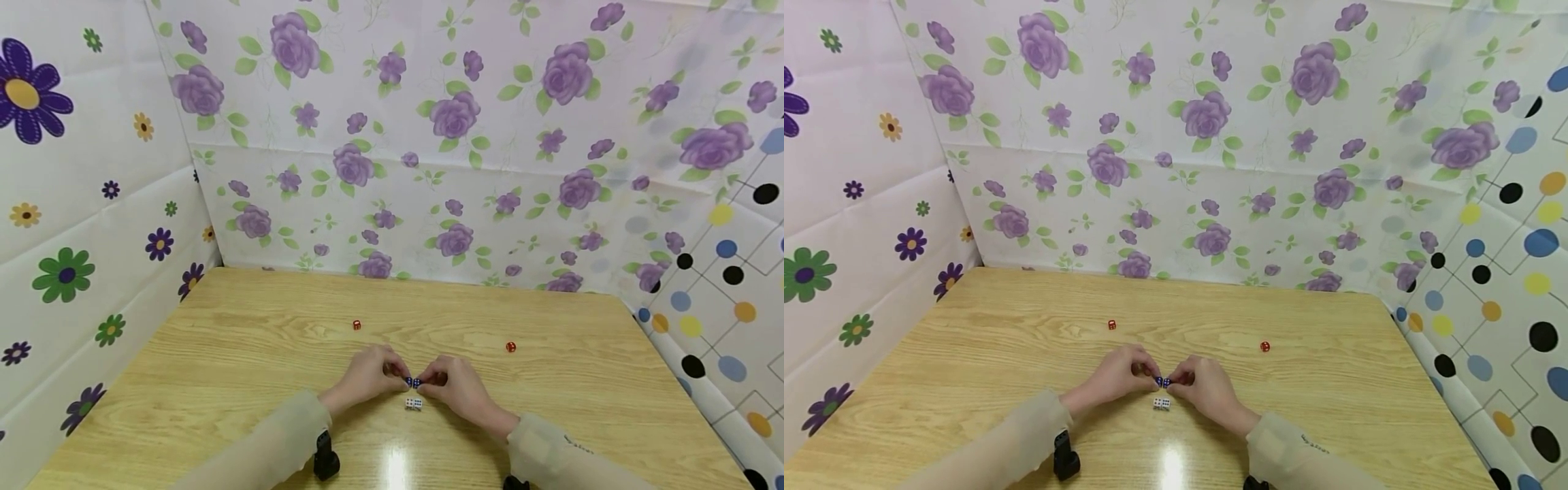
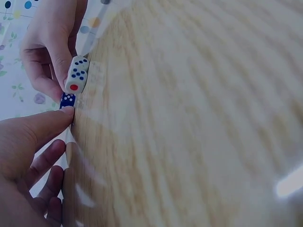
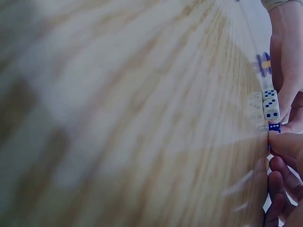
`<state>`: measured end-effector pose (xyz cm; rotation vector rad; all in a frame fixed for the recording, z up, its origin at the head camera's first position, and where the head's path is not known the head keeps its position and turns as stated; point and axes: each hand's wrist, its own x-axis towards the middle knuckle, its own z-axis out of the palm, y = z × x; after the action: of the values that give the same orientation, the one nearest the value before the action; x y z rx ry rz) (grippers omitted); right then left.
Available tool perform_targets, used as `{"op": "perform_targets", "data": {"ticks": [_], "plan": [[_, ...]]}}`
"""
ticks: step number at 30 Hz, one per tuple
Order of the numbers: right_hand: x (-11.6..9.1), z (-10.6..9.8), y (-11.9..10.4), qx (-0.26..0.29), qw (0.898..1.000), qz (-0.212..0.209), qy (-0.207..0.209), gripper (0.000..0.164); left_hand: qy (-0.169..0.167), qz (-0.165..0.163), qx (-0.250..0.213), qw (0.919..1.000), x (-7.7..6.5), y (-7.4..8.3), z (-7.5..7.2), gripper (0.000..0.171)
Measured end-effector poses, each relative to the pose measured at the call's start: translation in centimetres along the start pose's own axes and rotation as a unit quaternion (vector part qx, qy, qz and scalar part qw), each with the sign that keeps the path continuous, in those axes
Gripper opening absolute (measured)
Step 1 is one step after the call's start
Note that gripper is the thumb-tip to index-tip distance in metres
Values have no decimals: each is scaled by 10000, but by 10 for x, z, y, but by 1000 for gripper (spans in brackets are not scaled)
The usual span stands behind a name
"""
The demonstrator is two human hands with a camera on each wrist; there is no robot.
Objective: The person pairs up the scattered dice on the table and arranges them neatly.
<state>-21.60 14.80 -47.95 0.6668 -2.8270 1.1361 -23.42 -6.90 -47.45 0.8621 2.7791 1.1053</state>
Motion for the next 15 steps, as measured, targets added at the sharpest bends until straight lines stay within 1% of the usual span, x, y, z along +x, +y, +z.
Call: {"op": "perform_targets", "data": {"ticks": [3,6,10,15], "plan": [[0,0,0,2,10000,-8,15,6,50,-4,147,9999,0,1,1,10],[0,0,0,15,10000,-1,1,6,121,-82,231,9996,0,2,3,9],[0,0,1,0,10000,12,-49,7,166,-213,255,9993,-1,2,5,9],[0,0,2,2,10000,-7,-91,7,189,-223,235,9993,-1,2,6,9]]}}
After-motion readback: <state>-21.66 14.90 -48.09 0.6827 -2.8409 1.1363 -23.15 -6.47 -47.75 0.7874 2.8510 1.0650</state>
